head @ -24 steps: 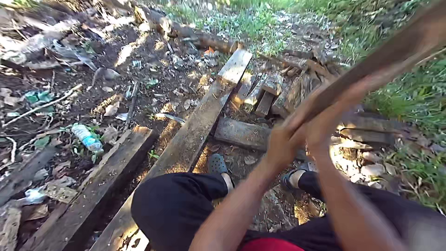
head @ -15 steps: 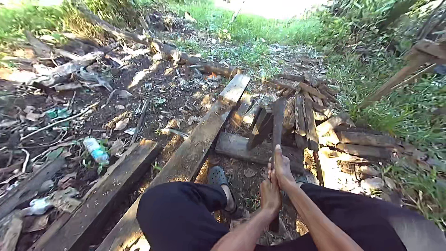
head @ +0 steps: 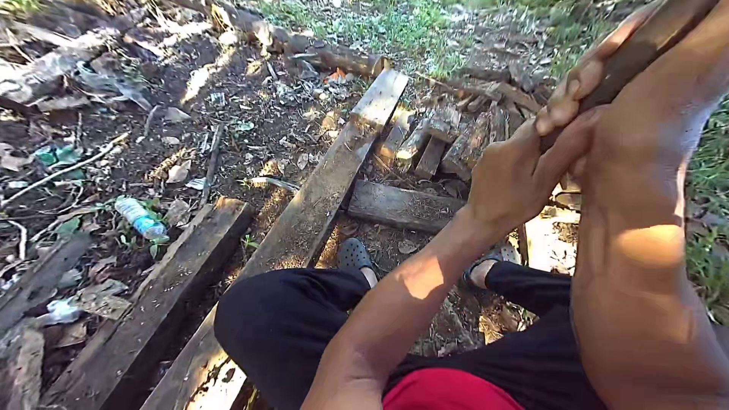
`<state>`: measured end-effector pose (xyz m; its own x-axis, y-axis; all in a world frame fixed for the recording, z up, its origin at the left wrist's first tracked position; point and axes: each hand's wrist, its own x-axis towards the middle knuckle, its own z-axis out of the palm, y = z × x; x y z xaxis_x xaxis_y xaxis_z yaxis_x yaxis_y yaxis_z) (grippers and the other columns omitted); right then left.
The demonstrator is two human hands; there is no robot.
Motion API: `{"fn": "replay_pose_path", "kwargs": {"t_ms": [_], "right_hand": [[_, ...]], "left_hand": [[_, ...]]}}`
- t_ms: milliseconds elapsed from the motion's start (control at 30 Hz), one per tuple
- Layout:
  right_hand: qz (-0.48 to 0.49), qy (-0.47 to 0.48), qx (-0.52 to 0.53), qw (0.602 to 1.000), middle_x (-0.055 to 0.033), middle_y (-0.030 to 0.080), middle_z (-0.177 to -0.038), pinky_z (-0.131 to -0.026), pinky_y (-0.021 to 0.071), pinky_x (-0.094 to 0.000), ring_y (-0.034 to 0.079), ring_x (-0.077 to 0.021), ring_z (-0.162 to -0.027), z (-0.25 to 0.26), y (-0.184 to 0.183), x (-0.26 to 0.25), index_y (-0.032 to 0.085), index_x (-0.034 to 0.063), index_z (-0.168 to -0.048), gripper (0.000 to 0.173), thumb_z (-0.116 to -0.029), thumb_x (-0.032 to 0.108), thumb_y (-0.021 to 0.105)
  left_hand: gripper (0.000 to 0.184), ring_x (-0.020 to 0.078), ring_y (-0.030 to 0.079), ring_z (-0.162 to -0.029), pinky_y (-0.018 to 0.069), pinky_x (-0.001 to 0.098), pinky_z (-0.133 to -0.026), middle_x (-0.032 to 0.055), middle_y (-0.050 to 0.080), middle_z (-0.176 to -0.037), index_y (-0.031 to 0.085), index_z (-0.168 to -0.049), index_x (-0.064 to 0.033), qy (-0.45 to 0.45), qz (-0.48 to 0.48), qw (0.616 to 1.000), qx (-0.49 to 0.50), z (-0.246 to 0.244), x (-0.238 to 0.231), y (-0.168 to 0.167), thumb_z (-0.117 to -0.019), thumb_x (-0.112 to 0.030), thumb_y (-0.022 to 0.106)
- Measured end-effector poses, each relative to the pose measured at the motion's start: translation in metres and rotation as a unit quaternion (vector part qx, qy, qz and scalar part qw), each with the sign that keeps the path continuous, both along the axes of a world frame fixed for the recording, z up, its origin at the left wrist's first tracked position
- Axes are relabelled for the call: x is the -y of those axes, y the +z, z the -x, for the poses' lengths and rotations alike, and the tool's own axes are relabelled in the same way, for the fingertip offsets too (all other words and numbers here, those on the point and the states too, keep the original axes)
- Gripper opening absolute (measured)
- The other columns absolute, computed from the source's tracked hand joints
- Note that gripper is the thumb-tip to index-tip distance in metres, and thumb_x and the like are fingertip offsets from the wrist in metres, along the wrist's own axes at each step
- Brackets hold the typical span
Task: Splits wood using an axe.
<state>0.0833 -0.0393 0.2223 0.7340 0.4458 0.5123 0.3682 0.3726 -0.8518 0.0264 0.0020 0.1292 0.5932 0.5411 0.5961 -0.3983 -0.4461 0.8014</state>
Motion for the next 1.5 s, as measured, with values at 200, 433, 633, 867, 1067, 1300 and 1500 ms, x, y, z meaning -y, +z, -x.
{"fn": "replay_pose_path", "kwargs": {"t_ms": [200,433,633,867,1067,1300,1500], "right_hand": [[0.322,0.066,-0.214,0.920,-0.0048,0.052,-0.059,-0.043,0.0509,-0.0402,0.052,-0.0190,-0.044,0.043,-0.251,-0.005,0.058,0.0088,-0.090,0.082,-0.0936,0.084,0.026],[0.330,0.009,-0.336,0.882,-0.0026,0.050,-0.058,-0.041,0.0505,-0.0344,0.050,-0.0151,-0.042,0.039,-0.270,0.007,0.056,0.0042,-0.093,0.072,-0.1045,0.068,0.026],[0.240,-0.004,-0.170,0.956,-0.0026,0.052,-0.057,-0.040,0.0493,-0.0378,0.050,-0.0164,-0.040,0.023,-0.167,0.020,0.059,0.0109,-0.094,0.085,-0.0932,0.085,0.017],[0.095,-0.002,-0.024,0.995,0.0007,0.052,-0.054,-0.037,0.0508,-0.0379,0.052,-0.0165,-0.039,0.003,-0.057,-0.009,0.054,0.0130,-0.083,0.069,-0.1062,0.064,0.014],[0.421,0.078,-0.278,0.860,-0.0049,0.054,-0.067,-0.051,0.0519,-0.0390,0.053,-0.0175,-0.052,0.035,-0.297,-0.013,0.060,0.0087,-0.099,0.085,-0.0928,0.085,0.025],[0.417,0.035,-0.325,0.848,-0.0051,0.054,-0.062,-0.045,0.0515,-0.0371,0.053,-0.0173,-0.046,0.031,-0.311,-0.006,0.058,0.0027,-0.091,0.076,-0.1037,0.070,0.025],[0.396,0.048,-0.346,0.850,-0.0026,0.053,-0.063,-0.047,0.0506,-0.0304,0.052,-0.0133,-0.047,0.013,-0.297,0.001,0.059,0.0053,-0.089,0.059,-0.1038,0.061,0.047]], "left_hand": [[0.058,0.0215,0.059,-0.056,0.0533,0.0445,-0.055,0.0091,0.059,-0.066,0.067,-0.089,-0.0031,0.047,0.362,0.891,-0.271,0.060,0.043,-0.228,-0.1106,-0.047,0.035],[0.067,0.0211,0.057,-0.049,0.0523,0.0415,-0.050,0.0070,0.057,-0.061,0.061,-0.080,-0.0057,0.040,0.372,0.850,-0.372,0.070,0.062,-0.216,-0.1099,-0.056,0.028],[0.056,0.0183,0.060,-0.055,0.0559,0.0412,-0.056,0.0069,0.063,-0.068,0.059,-0.143,-0.0062,-0.001,0.173,0.970,-0.173,0.041,0.041,-0.142,-0.1110,-0.044,0.033],[0.053,0.0197,0.050,-0.046,0.0435,0.0362,-0.038,0.0073,0.052,-0.063,0.059,-0.096,-0.0095,-0.028,0.107,0.987,-0.113,0.027,0.017,-0.065,-0.1095,-0.053,0.033],[0.064,0.0234,0.061,-0.055,0.0556,0.0445,-0.055,0.0116,0.061,-0.065,0.066,-0.088,-0.0005,0.077,0.430,0.834,-0.337,0.057,0.047,-0.244,-0.1110,-0.050,0.032],[0.074,0.0243,0.058,-0.050,0.0527,0.0446,-0.050,0.0097,0.058,-0.061,0.061,-0.078,-0.0054,0.065,0.449,0.791,-0.411,0.064,0.060,-0.237,-0.1082,-0.062,0.023],[0.072,0.0261,0.069,-0.071,0.0579,0.0503,-0.069,0.0123,0.068,-0.077,0.068,-0.085,-0.0033,-0.040,0.329,0.827,-0.455,0.068,0.031,-0.233,-0.1061,-0.062,0.031]]}}
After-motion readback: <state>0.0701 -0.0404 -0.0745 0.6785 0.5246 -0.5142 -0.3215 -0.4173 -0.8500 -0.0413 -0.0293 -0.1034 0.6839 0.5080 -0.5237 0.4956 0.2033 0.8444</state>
